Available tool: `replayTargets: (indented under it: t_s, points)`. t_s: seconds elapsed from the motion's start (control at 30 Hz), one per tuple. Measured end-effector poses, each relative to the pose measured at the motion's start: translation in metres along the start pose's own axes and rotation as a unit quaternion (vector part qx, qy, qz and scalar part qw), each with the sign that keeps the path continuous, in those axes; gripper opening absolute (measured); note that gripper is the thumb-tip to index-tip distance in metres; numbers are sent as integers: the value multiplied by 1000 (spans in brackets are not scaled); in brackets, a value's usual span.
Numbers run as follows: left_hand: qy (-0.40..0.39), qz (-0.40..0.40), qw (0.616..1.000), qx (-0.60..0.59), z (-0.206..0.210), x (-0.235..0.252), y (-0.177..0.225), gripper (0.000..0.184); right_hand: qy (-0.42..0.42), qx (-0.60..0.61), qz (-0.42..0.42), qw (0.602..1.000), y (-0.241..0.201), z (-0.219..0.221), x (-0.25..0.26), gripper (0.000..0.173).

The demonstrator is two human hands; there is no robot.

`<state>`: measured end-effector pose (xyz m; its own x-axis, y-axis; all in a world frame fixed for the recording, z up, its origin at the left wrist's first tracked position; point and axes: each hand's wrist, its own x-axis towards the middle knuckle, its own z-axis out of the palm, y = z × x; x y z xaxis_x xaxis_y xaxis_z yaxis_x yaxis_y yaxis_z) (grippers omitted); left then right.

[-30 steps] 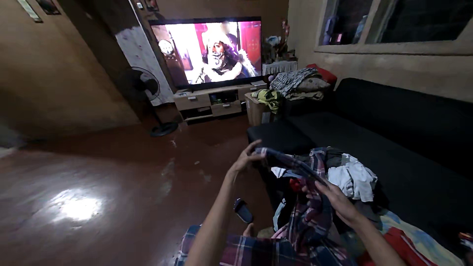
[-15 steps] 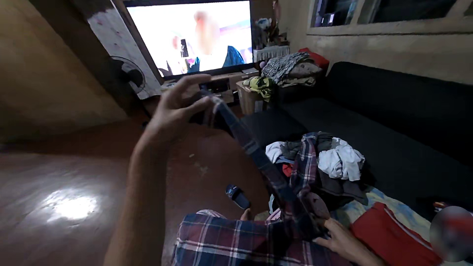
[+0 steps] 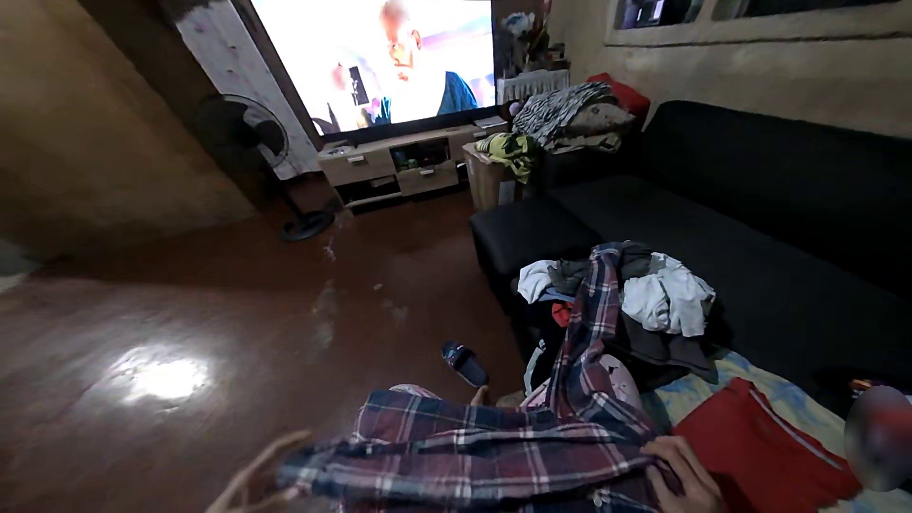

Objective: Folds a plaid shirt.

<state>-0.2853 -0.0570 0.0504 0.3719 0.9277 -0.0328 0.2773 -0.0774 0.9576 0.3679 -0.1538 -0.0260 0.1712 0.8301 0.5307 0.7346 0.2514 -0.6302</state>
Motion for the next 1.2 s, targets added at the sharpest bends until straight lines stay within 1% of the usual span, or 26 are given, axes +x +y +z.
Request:
replayTargets:
  t_s: [0.03,0.07,0.1,0.13,0.17,0.2,0.23,0.3,0.33,0.4,0.43,0.53,0.63,0.7,0.77,0.87,0.93,0.97,1.0,1.03,1.07,1.1,1.17,1.2]
  points:
    - [-22,-60,998,-9,9,-5,-18,72,-36,14,19,999,1,-8,1,27]
    - [-16,-116,993,-24,20,-7,-32,71,-70,25,40,996,1,-15,2,41]
    - [9,-157,987,-35,29,-5,-43,67,-104,32,63,992,0,-23,4,55]
    - [50,-178,982,-36,38,-1,-49,62,-144,36,94,984,-2,-32,5,65]
    - [95,-178,979,-31,43,4,-54,57,-190,35,122,974,-3,-41,5,70]
    - [140,-158,977,-28,47,8,-54,56,-229,36,139,963,-1,-49,5,67]
    - [179,-125,975,-29,48,12,-49,58,-253,34,142,956,3,-55,3,58]
    - [230,-64,971,-25,43,15,-22,72,-245,27,113,963,9,-63,0,32]
    - [245,-34,969,-22,37,14,-9,81,-234,23,99,967,9,-66,-2,23]
    - [248,18,968,-19,25,10,8,95,-238,22,90,967,3,-71,0,23]
    - [247,28,969,-16,19,8,11,99,-239,28,90,967,-1,-71,2,24]
    - [216,22,976,-9,15,4,13,103,-206,72,87,972,-22,-67,17,30]
    - [182,2,983,-20,15,5,9,100,-157,84,67,982,-37,-39,37,22]
    - [182,-15,983,-22,14,9,0,97,-165,67,28,984,-35,-10,49,21]
    - [200,-18,979,-27,14,14,-7,92,-220,42,8,975,-28,17,60,23]
    - [230,-24,973,-28,16,19,-8,85,-324,-13,-2,946,-24,42,71,25]
    - [239,-30,970,-23,16,18,-7,80,-386,-68,1,920,-38,43,79,21]
    - [243,-32,969,-25,15,18,-7,79,-435,-79,31,896,-51,37,87,24]
    - [247,-35,968,-28,14,19,-7,78,-454,-80,44,886,-56,33,91,26]
    - [251,-39,967,-29,14,21,-8,76,-430,-67,32,900,-50,35,87,25]
    - [255,-40,966,-33,12,25,-10,74,-368,-40,-5,929,-35,41,80,18]
    - [264,-39,963,-37,9,31,-15,72,-326,-6,-16,945,-24,45,77,15]
    - [297,-45,954,-10,5,45,-25,68,-299,28,20,954,-20,43,80,14]
    - [325,-56,943,49,8,53,-29,67,-294,25,41,955,-21,42,83,14]
